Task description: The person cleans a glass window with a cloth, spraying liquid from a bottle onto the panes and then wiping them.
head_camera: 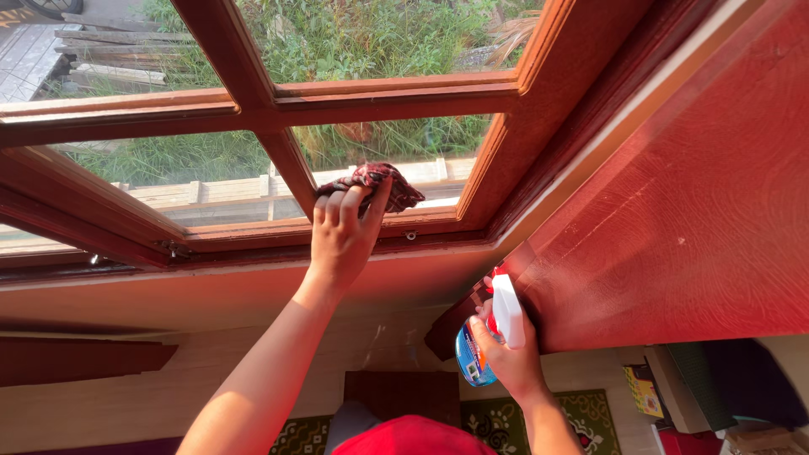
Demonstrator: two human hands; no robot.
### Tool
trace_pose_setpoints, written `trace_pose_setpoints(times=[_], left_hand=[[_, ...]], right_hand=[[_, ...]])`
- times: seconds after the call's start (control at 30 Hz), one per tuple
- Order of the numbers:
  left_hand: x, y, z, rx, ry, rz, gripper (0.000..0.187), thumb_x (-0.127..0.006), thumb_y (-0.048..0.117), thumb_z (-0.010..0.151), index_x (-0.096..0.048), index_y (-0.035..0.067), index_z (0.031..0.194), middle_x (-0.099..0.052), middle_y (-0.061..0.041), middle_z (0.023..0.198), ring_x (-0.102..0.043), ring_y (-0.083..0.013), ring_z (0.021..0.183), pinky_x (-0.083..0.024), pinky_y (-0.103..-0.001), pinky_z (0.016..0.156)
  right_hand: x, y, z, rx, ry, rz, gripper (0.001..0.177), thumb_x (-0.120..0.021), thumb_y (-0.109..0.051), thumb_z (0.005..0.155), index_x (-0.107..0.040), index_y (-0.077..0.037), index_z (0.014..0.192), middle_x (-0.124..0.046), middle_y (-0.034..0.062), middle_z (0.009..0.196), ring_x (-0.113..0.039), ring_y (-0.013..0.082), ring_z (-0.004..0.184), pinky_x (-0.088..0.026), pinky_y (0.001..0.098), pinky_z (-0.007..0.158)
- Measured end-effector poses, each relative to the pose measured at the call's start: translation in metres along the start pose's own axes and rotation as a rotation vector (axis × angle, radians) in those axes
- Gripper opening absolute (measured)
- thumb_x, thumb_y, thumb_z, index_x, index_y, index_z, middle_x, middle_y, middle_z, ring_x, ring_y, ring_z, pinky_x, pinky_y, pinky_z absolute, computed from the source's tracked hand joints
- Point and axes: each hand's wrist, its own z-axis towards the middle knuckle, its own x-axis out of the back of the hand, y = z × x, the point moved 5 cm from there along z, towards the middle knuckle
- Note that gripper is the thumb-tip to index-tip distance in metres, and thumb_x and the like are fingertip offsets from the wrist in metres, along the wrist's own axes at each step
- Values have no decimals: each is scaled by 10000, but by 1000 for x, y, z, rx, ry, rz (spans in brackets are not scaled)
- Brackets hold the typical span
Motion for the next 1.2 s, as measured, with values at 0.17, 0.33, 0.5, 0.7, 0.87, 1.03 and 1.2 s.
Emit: trace_pose_setpoints(times=[0.17, 0.33, 0.5, 0.7, 0.87, 1.03, 1.2], left_hand=[[-2, -1, -6, -28, -22, -135, 549, -663, 111, 939, -610, 194, 1479, -486, -72, 1239, -498, -253, 1131, -432, -431, 1033], [-3, -3, -15, -82, -93, -240, 535, -631, 107, 880, -637, 168, 1411, -530, -54, 1210, -540, -246, 1076, -447, -414, 973], [15, -7, -34, 79, -99, -569, 477, -683, 12, 863, -657, 162, 1315, -564, -80, 1218, -546, -287, 1113, -458, -433, 959], [65, -27, -101, 340, -103, -884, 568, -691, -83, 707, -654, 121, 1236, -553, -137, 1215, -556, -356, 1144, -483, -462, 991], [88, -41, -172, 551, -167, -1117, 530, -659, -103, 762, -609, 76, 1258, -530, -137, 1225, -585, -290, 1129, -501, -358, 962], [79, -66, -224, 790, -236, -1343, 518, -635, -140, 774, -581, 12, 1266, -510, -113, 1263, -573, -228, 1116, -462, -318, 976], [63, -86, -254, 1016, -167, -1722, 382, -656, -39, 920, -525, -5, 1277, -492, -77, 1303, -651, -191, 974, -571, -332, 754]], right_hand=[[-14, 5, -2, -137, 26, -3, 590, -696, 26, 885, -526, -11, 1448, -557, 16, 944, -570, 139, 972, -477, 337, 982], [-40, -10, -1, -74, 29, 140, 674, -665, 30, 874, -419, -3, 1501, -597, 17, 1003, -589, 134, 1077, -467, 334, 1050], [-64, -29, -4, -40, 87, 42, 626, -673, 17, 877, -462, 14, 1466, -603, 32, 983, -603, 131, 1076, -492, 326, 1008], [-101, -45, -4, -38, 175, 29, 604, -692, -13, 881, -490, 19, 1450, -564, 29, 946, -583, 114, 935, -517, 298, 948], [-125, -61, 15, 93, 255, 4, 630, -684, -42, 915, -442, 24, 1494, -571, 18, 903, -579, 94, 870, -535, 277, 931], [-135, -92, 45, 306, 344, -158, 616, -679, -62, 962, -416, -2, 1516, -578, 2, 927, -551, 76, 821, -521, 259, 846], [-132, -112, 79, 308, 431, -89, 557, -663, -45, 942, -451, -25, 1457, -527, -32, 1000, -501, 67, 811, -485, 235, 767]])
